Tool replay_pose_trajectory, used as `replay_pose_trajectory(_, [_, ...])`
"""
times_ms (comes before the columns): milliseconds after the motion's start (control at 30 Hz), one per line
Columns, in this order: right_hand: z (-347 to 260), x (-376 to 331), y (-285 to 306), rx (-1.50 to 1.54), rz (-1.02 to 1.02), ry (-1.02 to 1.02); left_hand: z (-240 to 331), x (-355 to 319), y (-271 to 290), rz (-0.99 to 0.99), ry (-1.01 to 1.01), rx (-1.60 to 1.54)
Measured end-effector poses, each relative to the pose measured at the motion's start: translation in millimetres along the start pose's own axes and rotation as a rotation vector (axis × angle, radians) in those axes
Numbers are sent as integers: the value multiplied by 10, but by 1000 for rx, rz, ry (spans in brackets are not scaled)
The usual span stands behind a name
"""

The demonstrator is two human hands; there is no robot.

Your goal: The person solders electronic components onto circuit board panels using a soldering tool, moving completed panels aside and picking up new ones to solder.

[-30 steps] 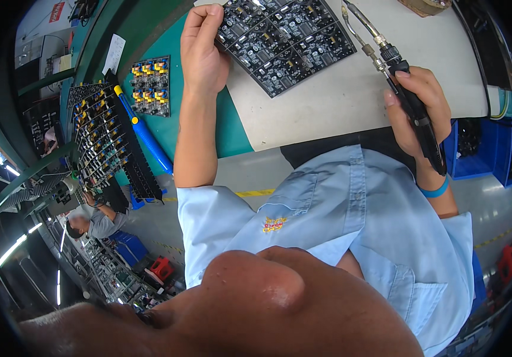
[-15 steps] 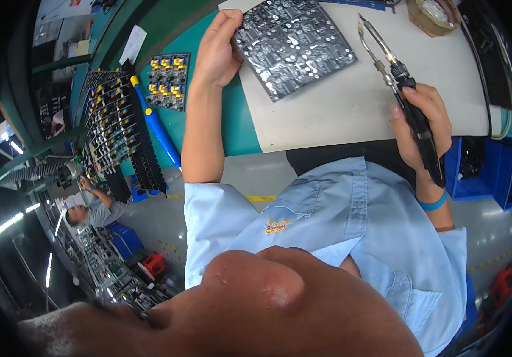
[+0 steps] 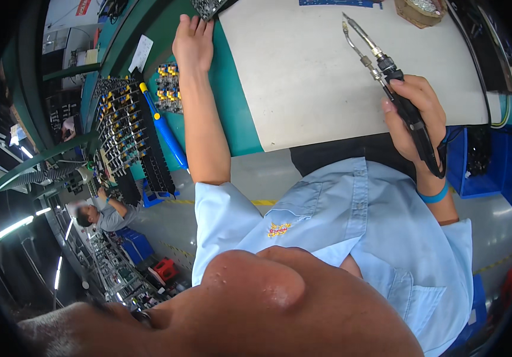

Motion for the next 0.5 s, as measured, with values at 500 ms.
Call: replay_pose_trajectory(500, [-535,439,161,693,38,-463,267,379,-1229,60,-317,1147])
Point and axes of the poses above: each hand's wrist, its own x-axis towards the middle knuckle, its own y-axis out of the back of the hand, z = x × y, the point moved 7 cm from there along x, towards the middle knuckle, and after that the axes turned 3 degrees about z, right-handed, at the moved point
